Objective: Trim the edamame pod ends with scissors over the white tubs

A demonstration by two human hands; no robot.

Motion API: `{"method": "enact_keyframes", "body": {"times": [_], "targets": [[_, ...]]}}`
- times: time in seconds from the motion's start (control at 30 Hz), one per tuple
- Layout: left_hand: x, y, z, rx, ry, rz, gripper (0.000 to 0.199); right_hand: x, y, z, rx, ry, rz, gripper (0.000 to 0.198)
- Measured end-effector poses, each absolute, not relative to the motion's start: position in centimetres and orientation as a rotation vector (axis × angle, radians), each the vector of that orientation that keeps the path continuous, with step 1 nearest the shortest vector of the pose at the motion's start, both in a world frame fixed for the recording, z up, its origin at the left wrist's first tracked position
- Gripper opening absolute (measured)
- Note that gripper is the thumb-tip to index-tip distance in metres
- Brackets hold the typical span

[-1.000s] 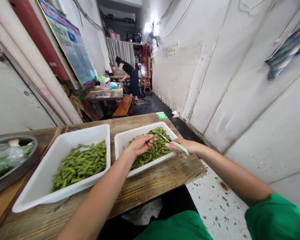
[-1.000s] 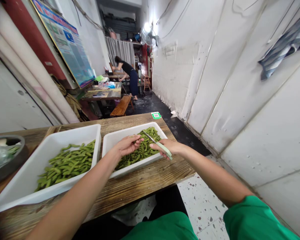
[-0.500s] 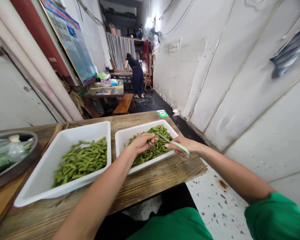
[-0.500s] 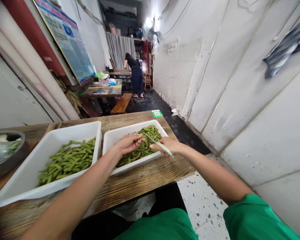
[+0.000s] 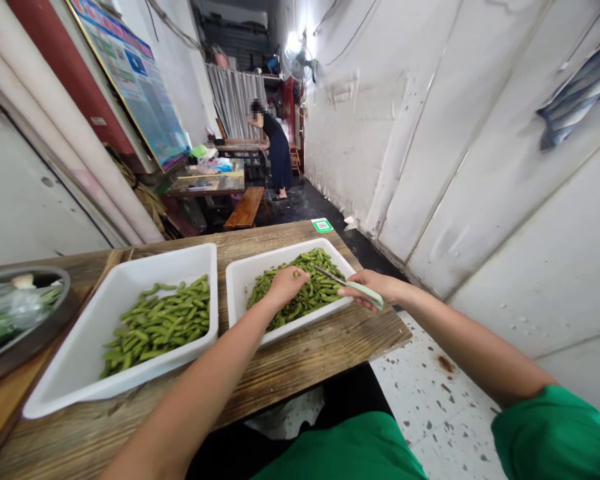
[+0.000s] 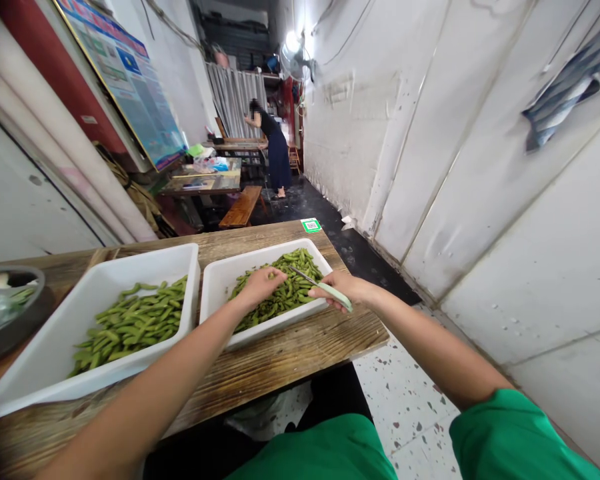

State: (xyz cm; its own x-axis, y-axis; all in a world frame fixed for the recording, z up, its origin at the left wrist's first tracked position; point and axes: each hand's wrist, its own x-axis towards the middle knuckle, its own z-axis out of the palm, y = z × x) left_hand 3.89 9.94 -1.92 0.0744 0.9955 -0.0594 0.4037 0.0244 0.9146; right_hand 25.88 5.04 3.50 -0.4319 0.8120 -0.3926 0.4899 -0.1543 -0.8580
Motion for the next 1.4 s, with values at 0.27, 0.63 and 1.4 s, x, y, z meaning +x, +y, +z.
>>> {"method": "enact_keyframes", "body": {"times": [0.27, 0.63, 1.4], "targets": [[5.3, 9.5, -2.7, 1.742, 1.580, 0.706, 0.024, 26.2, 5.0, 2.9, -1.503, -1.829, 1.570, 0.044], [4.1, 8.7, 0.2, 1.331, 1.026, 0.678, 0.016, 25.8, 4.2, 3.6, -1.491, -1.927, 1.535, 0.044], [3.9, 9.6, -1.0, 2.094, 1.570, 0.983, 0.032, 25.5, 4.1, 3.9, -1.531, -2.399, 0.681, 0.046]]}}
